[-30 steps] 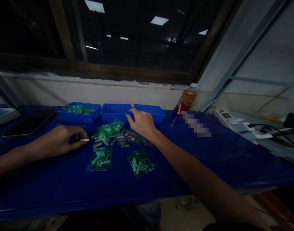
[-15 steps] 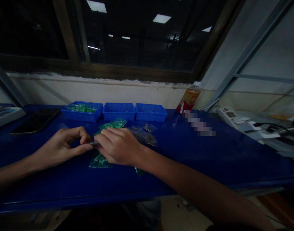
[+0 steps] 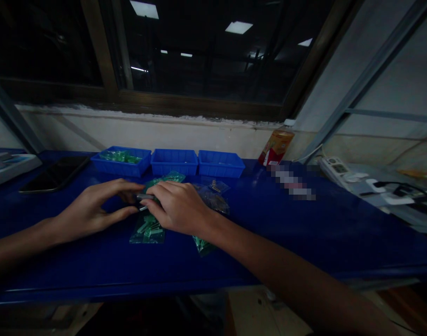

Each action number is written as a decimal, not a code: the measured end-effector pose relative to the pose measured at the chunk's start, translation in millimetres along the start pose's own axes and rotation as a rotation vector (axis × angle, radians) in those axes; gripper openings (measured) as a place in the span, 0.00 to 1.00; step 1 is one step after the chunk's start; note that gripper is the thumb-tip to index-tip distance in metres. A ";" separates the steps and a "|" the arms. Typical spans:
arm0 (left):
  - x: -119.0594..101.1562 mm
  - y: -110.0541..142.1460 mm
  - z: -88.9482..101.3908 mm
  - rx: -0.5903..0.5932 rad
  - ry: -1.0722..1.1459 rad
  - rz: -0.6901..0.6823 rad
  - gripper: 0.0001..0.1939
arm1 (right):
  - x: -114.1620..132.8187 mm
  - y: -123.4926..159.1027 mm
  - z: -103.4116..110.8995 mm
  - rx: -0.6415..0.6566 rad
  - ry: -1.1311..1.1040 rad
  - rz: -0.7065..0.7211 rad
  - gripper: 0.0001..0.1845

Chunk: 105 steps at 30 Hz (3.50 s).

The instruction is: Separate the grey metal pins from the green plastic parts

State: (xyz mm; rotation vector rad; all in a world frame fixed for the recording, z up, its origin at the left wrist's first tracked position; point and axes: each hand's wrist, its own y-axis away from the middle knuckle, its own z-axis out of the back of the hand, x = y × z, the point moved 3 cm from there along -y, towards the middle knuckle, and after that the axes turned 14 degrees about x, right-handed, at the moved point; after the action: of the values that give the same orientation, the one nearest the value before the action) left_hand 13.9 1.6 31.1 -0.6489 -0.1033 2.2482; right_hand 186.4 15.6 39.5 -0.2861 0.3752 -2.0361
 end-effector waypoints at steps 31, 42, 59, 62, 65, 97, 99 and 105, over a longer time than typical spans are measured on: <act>-9.2 1.5 -4.3 0.109 -0.035 -0.033 0.08 | 11.8 1.7 -10.4 0.174 0.162 0.097 0.14; -6.3 0.8 -11.1 0.244 0.041 -0.029 0.10 | 13.7 2.6 -11.0 0.355 0.179 0.146 0.16; -7.6 -0.9 -11.4 0.183 0.067 0.018 0.12 | 13.6 3.2 -11.2 0.221 0.278 0.089 0.17; -7.3 1.1 -9.7 0.127 0.046 -0.002 0.09 | 12.9 2.2 -10.7 0.229 0.264 0.055 0.17; -8.6 3.9 -8.3 0.090 0.014 -0.052 0.11 | 12.4 1.4 -10.0 0.261 0.245 0.051 0.16; -7.4 2.4 -5.2 -0.030 -0.075 0.010 0.11 | 13.4 0.6 -4.2 0.145 0.209 -0.033 0.15; -7.7 3.2 -5.5 -0.042 -0.065 -0.032 0.12 | 12.7 0.1 -4.6 0.163 0.202 -0.041 0.16; -6.1 2.5 -7.2 -0.058 -0.082 -0.050 0.07 | 11.6 0.4 -6.6 0.189 0.154 -0.040 0.16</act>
State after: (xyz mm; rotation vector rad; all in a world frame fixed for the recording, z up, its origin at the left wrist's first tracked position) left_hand 19.2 -5.3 26.7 -0.5788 -0.2233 2.2302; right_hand 179.0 6.1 33.8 -0.0211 0.2706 -2.1215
